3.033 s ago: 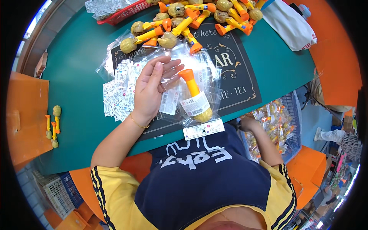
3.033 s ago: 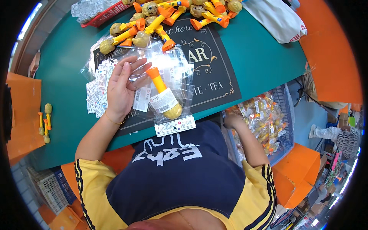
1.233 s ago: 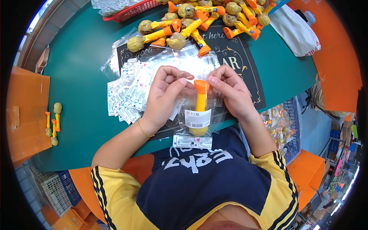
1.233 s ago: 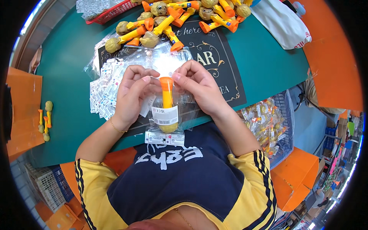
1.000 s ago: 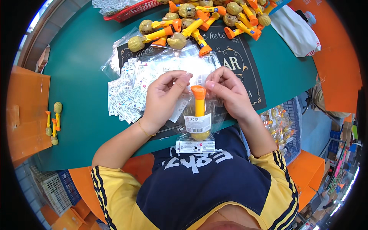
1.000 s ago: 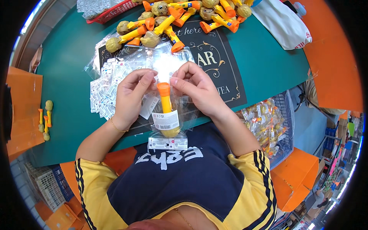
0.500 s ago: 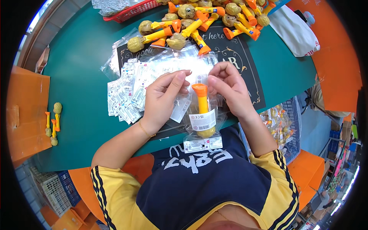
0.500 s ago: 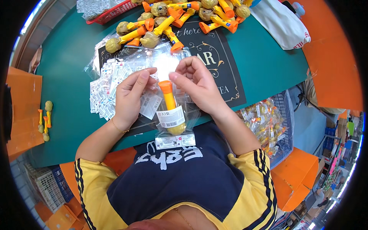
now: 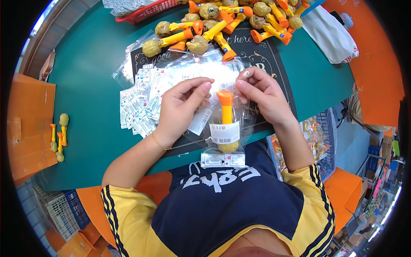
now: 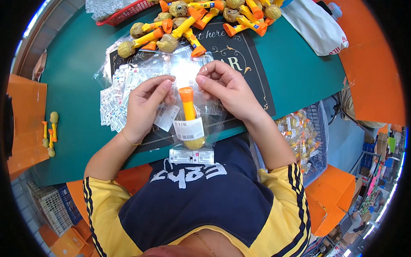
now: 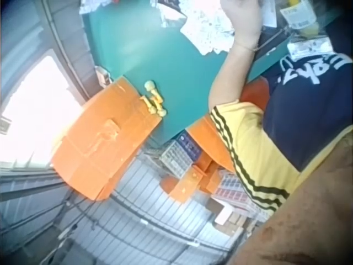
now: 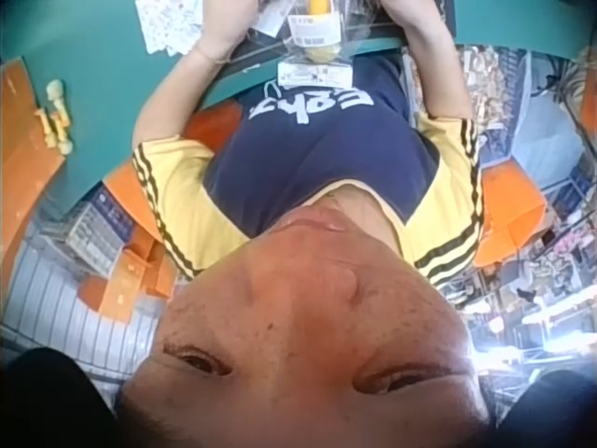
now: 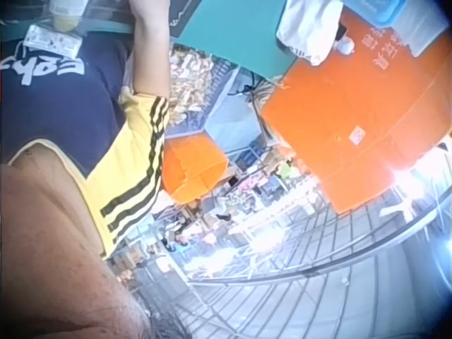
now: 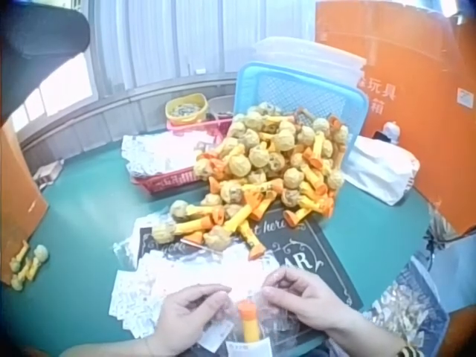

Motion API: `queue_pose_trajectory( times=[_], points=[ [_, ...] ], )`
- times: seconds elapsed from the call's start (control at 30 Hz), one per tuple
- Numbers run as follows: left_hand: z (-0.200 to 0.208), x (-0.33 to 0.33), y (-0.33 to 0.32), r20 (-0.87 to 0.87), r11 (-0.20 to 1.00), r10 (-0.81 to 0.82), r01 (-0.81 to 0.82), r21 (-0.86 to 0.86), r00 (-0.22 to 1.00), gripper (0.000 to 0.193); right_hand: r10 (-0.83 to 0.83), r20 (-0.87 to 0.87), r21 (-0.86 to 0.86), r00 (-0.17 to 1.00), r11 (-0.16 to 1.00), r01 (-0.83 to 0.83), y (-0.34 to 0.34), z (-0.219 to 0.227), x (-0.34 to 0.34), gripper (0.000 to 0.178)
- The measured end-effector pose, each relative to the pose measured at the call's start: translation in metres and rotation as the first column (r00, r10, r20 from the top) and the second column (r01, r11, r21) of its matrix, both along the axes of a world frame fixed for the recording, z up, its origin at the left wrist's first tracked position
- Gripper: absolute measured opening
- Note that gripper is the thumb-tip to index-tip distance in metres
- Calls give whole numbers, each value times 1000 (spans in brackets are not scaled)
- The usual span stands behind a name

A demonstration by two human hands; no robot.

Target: Manually placing small toy figurines into plastic bags and sealing them with stickers.

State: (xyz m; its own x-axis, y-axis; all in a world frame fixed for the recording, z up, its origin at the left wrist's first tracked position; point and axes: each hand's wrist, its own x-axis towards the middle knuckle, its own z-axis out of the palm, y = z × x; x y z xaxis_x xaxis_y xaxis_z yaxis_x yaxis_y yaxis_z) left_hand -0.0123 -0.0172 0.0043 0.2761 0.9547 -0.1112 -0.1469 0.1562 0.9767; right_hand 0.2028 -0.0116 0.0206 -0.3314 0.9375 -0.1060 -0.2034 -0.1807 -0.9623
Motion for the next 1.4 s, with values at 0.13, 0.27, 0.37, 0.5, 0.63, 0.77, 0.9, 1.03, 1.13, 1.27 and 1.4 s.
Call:
queue_pose_trajectory(
  times=[0.13, 0.27, 0.37, 0.5, 0.63, 0.77, 0.9, 1.03, 1.13, 1.27, 1.4],
  points=[
    [4, 2, 1, 137, 988, 55, -34, -149, 989, 26, 31, 32, -6, 999, 1000, -31, 3, 0, 7, 12],
    [-1, 1, 4, 157, 986, 25, 2, -165, 987, 26, 20, 108, 30, 994, 999, -24, 3, 0, 10, 14],
    [-4, 1, 5, 212, 983, 36, 3, -182, 977, 24, 43, 131, 28, 990, 999, -47, 3, -1, 12, 17],
    [-16, -6, 7, 237, 995, -18, 42, -95, 971, 13, 63, 10, 13, 998, 998, -63, 5, -7, 18, 14],
    [-14, -4, 7, 306, 993, -89, 106, -41, 948, 9, 85, -102, -1, 991, 996, -85, 8, -15, 24, 10],
    [-14, -2, 7, 372, 991, -78, 113, -74, 925, 10, 180, -98, 111, 979, 979, -169, 11, -19, 24, 12],
    [-8, -2, 9, 445, 979, -117, 177, -96, 888, 10, 235, -43, 185, 971, 957, -223, 12, -19, 26, 14],
    [-8, -3, 9, 496, 966, -106, 208, -155, 862, 12, 234, 9, 204, 972, 951, -231, 11, -13, 25, 16],
    [-7, -2, 10, 509, 954, -87, 219, -206, 856, 12, 249, 60, 206, 967, 944, -256, 11, -8, 25, 18],
    [-5, -1, 10, 564, 955, -55, 208, -211, 824, 12, 245, 117, 205, 962, 942, -265, 11, 2, 26, 18],
    [-6, -3, 11, 578, 955, -89, 235, -182, 811, 12, 215, 199, 311, 956, 911, -270, 11, 7, 26, 19]
  ],
)
